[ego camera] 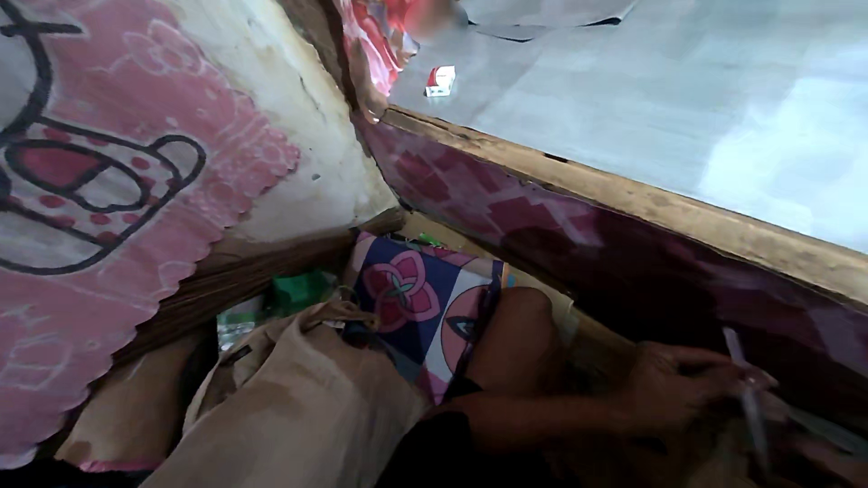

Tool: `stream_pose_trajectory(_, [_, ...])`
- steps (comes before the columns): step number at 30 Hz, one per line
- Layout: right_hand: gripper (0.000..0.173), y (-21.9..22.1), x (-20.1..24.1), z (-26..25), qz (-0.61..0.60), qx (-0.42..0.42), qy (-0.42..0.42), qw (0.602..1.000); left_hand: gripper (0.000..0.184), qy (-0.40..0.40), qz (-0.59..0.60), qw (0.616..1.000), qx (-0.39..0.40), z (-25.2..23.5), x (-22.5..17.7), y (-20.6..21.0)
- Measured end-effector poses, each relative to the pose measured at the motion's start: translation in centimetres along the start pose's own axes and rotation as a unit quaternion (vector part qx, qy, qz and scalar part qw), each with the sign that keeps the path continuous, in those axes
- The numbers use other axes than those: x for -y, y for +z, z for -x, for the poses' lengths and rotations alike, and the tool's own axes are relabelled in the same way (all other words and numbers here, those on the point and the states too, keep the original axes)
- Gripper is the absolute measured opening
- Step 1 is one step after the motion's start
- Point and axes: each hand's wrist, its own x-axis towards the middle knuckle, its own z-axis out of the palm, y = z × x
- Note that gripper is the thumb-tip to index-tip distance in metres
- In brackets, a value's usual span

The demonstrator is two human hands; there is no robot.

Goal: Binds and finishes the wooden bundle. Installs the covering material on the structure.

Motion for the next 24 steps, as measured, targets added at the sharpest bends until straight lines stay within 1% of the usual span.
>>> stream_pose_trajectory(1, [0.03,-1.3,1.7,-2.4,0.021,0.029,-0.029,0.999,0.018,0.017,-0.006,1.0,-0.018,-0.3,-2.3,-1.4])
stream_pose_trajectory(2, [0.028,-2.0,3.4,-5.0,0.039,0.04,-0.065,0.996,0.018,0.03,-0.018,0.999,-0.032,-0.5,-4.6,-3.0])
stream_pose_trajectory(3, [0.026,-1.9,4.8,-7.7,0.056,0.038,-0.107,0.992,0.018,0.036,-0.032,0.998,-0.047,-0.6,-7.0,-4.8])
stream_pose_trajectory(4, [0.025,-1.2,5.8,-10.7,0.073,0.019,-0.152,0.985,0.018,0.05,-0.035,0.996,-0.061,-0.6,-8.9,-6.8])
stream_pose_trajectory(6, [0.023,1.3,7.4,-16.8,0.069,-0.024,-0.219,0.973,0.022,0.122,0.036,0.987,-0.095,-1.7,-9.7,-11.4])
stream_pose_trajectory(8, [0.02,3.6,9.8,-22.6,0.024,-0.011,-0.249,0.968,0.027,0.15,0.111,0.97,-0.156,-2.3,-11.2,-15.2])
stream_pose_trajectory(10, [0.019,6.0,12.0,-27.6,-0.027,0.01,-0.271,0.962,0.03,0.159,0.136,0.953,-0.217,-2.2,-13.2,-18.8])
stream_pose_trajectory(12, [0.021,7.9,13.6,-31.8,-0.081,0.037,-0.27,0.959,0.031,0.178,0.136,0.932,-0.284,-2.4,-14.8,-22.5])
stream_pose_trajectory(14, [0.023,9.5,15.2,-35.2,-0.131,0.071,-0.248,0.957,0.031,0.19,0.148,0.915,-0.322,-2.7,-16.0,-26.5])
stream_pose_trajectory(17, [0.023,12.1,17.1,-39.5,-0.192,0.111,-0.238,0.946,0.033,0.192,0.18,0.899,-0.349,-2.6,-17.3,-32.0])
stream_pose_trajectory(19, [0.024,14.2,18.0,-42.0,-0.211,0.119,-0.241,0.94,0.031,0.196,0.2,0.896,-0.344,-2.2,-17.7,-35.4])
stream_pose_trajectory(21, [0.028,15.9,18.3,-44.5,-0.189,0.108,-0.236,0.947,0.027,0.204,0.204,0.891,-0.35,-2.1,-18.5,-38.9])
stream_pose_trajectory(22, [0.03,16.5,18.1,-45.6,-0.157,0.097,-0.224,0.957,0.027,0.207,0.177,0.891,-0.364,-2.1,-19.0,-40.6])
stream_pose_trajectory(24, [0.031,17.3,17.0,-47.6,-0.068,0.084,-0.169,0.98,0.025,0.192,0.046,0.892,-0.407,-2.3,-19.7,-44.2])
